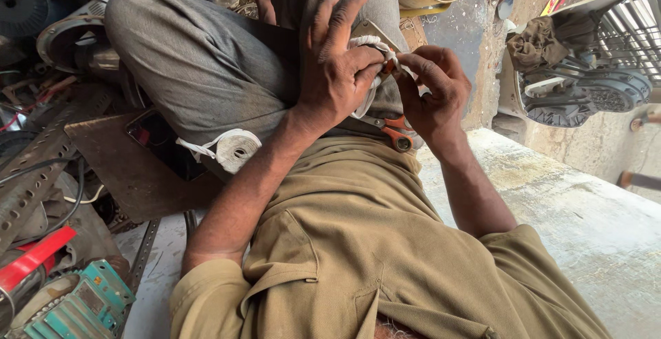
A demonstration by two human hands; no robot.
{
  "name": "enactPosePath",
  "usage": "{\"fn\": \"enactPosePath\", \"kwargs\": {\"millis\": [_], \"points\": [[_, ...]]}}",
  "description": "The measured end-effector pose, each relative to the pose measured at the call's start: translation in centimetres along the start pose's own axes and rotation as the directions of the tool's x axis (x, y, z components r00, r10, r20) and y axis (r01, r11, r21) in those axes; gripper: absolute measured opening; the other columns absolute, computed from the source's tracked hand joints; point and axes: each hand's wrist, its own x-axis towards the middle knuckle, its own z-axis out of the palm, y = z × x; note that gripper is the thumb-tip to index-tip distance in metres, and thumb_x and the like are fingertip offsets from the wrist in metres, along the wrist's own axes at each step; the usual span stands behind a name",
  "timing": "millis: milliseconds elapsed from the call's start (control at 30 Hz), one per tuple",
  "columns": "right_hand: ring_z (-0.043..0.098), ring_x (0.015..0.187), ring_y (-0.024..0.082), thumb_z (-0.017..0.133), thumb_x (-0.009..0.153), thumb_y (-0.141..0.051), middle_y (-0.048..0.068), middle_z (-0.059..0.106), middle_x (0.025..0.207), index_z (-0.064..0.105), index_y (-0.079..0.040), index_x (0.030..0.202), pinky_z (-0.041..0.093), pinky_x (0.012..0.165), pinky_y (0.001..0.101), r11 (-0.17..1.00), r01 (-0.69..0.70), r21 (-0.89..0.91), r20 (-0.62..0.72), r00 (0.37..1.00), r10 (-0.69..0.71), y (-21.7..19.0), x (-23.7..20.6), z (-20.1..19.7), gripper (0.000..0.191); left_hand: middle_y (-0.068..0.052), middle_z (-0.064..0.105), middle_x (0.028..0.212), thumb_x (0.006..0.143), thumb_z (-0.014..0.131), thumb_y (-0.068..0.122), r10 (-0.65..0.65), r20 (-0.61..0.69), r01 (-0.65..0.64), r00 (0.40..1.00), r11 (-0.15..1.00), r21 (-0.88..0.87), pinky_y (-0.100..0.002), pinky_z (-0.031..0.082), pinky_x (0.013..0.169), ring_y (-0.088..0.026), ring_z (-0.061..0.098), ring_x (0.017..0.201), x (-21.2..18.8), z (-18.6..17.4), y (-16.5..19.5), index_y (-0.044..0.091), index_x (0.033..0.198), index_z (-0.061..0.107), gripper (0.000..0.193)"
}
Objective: The person sits cross-legged and wraps a white insulating strip around a small copper-wound electrical component held in their lap. They repeatedly fold and press the strip to cover the exposed copper windings, using both hands to manipulate the material and the component.
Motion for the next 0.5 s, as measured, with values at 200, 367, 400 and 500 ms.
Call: {"fn": "enactPosePath", "kwargs": {"millis": [200, 367, 400, 500], "points": [[0.067, 0.084, 0.016, 0.071, 0.100, 0.010, 0.012, 0.063, 0.109, 0.067, -0.001, 0.106, 0.057, 0.069, 0.0274, 0.998, -0.031, -0.047, 0.013, 0.999, 0.031, 2.7, -1.0, 0.0, 0.013, -0.017, 0.034, 0.164, 0.091, 0.089, 0.020, -0.007, 0.051, 0.005, 0.999, 0.999, 0.035, -0.057, 0.022, 0.129, -0.043, 0.028, 0.154, 0.2, -0.6, 0.3, 0.010, 0.092, 0.075, 0.017], [0.066, 0.101, 0.019, 0.068, 0.105, 0.010, 0.012, 0.059, 0.118, 0.064, -0.001, 0.108, 0.063, 0.071, 0.0233, 0.991, -0.038, -0.129, -0.011, 0.999, 0.037, 5.3, -2.2, -3.6, 0.012, -0.025, 0.034, 0.163, 0.084, 0.081, 0.007, -0.039, 0.157, 0.011, 0.987, 0.984, 0.180, -0.062, 0.018, 0.129, -0.048, 0.025, 0.154, -0.1, -3.0, 1.2, 0.005, 0.080, 0.067, 0.015], [0.065, 0.103, 0.020, 0.068, 0.105, 0.008, 0.013, 0.059, 0.119, 0.064, -0.002, 0.108, 0.063, 0.071, 0.0253, 0.984, -0.082, -0.158, 0.002, 0.996, 0.084, 5.4, -2.4, -4.2, 0.011, -0.027, 0.034, 0.162, 0.084, 0.080, 0.007, -0.053, 0.155, 0.036, 0.986, 0.993, 0.112, -0.061, 0.019, 0.130, -0.049, 0.024, 0.154, -0.2, -3.3, 1.5, 0.005, 0.079, 0.066, 0.015], [0.060, 0.116, 0.026, 0.069, 0.099, 0.003, 0.018, 0.056, 0.128, 0.067, -0.006, 0.109, 0.061, 0.082, 0.0354, 0.969, -0.079, -0.234, 0.030, 0.996, 0.089, 4.4, -2.8, -5.0, 0.013, -0.028, 0.038, 0.159, 0.082, 0.081, 0.010, -0.093, 0.180, 0.106, 0.979, 0.992, -0.062, -0.059, 0.022, 0.130, -0.050, 0.025, 0.153, -0.3, -3.6, 2.6, 0.005, 0.078, 0.067, 0.015]]}}
